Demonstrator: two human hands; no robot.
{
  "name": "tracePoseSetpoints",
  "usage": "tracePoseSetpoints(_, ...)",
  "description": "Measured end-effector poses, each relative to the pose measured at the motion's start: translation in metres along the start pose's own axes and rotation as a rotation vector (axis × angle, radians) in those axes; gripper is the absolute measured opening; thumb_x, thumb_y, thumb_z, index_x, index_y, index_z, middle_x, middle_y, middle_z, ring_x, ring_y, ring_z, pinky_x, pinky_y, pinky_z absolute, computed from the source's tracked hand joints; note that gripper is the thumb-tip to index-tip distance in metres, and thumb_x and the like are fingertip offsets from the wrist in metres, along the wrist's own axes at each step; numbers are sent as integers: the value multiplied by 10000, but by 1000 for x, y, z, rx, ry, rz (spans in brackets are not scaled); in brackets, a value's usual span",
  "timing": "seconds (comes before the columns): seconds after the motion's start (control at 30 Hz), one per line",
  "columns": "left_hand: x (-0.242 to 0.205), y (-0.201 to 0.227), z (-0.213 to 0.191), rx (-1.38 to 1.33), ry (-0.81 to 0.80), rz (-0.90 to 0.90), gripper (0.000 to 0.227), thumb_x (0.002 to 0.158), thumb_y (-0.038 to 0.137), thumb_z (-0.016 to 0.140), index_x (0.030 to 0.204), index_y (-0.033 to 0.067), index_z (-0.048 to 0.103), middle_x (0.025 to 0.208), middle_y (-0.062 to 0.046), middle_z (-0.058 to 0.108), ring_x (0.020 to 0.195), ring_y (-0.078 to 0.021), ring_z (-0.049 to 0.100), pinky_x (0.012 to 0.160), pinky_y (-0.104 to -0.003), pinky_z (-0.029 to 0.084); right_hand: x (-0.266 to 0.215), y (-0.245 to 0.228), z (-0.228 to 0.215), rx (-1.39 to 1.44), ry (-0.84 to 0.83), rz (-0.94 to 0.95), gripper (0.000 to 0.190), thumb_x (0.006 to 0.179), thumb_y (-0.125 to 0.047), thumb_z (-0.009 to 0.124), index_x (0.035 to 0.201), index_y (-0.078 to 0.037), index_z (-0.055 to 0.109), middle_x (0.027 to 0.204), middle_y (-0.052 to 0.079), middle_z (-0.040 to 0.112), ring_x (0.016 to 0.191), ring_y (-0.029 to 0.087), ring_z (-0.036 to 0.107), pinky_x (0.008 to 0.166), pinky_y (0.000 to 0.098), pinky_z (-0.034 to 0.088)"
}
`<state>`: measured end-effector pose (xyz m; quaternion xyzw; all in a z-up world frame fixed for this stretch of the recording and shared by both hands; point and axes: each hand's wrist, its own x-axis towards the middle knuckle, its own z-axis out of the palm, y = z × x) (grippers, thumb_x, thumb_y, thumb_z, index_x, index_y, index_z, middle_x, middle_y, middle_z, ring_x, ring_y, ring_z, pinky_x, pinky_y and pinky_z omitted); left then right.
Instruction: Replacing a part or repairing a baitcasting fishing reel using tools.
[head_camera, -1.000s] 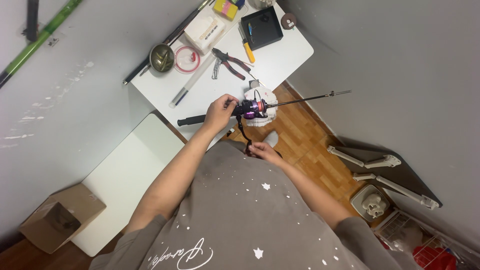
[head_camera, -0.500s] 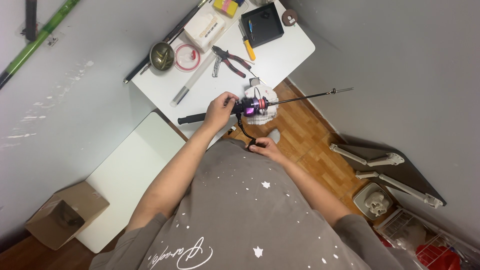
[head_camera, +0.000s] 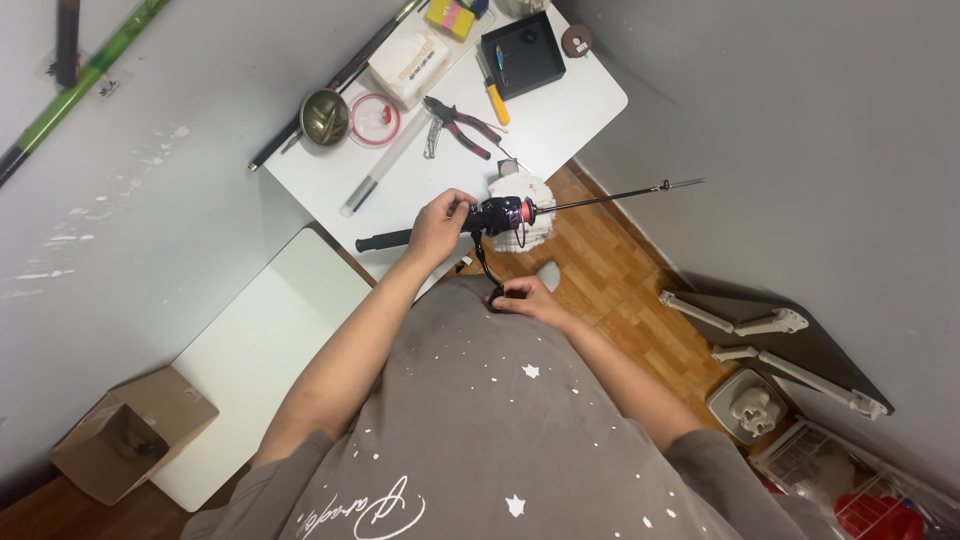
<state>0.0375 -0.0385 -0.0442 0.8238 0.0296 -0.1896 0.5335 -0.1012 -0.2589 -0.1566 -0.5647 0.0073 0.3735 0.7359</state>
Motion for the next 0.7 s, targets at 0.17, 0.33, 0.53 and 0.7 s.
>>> tracePoseSetpoints(0.17, -1, -3, 2, 20, 15, 13, 173, 1014, 167, 576, 1084, 76, 705, 848, -61, 718, 797, -151, 667, 754, -309, 522, -2, -11, 6, -27, -13, -10, 233, 933, -170, 768, 1105, -14, 777, 953, -18, 761, 873, 42, 669, 792, 214, 540)
tracePoseSetpoints(0.33, -4, 1, 1, 33, -6, -20, 180, 1021, 175, 572, 1092, 73, 702, 837, -76, 711, 772, -166, 649, 735, -320, 518, 0, -15, 8, -114, 1, 45, 267, 928, -162, 792, 1154, -20, 793, 852, 4, 710, 775, 52, 603, 696, 231, 489)
tracePoseSetpoints(0.53, -7, 0, 4, 24, 22, 19, 199, 1032, 213, 581, 1093, 66, 702, 851, -67, 724, 793, -162, 665, 745, -318, 517, -4, -37, 8, -204, 6, 14, 243, 901, -156, 803, 1093, -9, 774, 908, 4, 740, 818, 45, 631, 733, 237, 520)
tracePoseSetpoints(0.7, -7, -11, 9, 11, 27, 132, 257, 1013, 270, 634, 1132, 46, 673, 1017, -85, 759, 968, -184, 720, 853, -323, 548, 16, -30, -31, -261, 406, -200, 119, 961, -140, 721, 1006, -31, 731, 918, 3, 731, 819, 97, 671, 755, 268, 569)
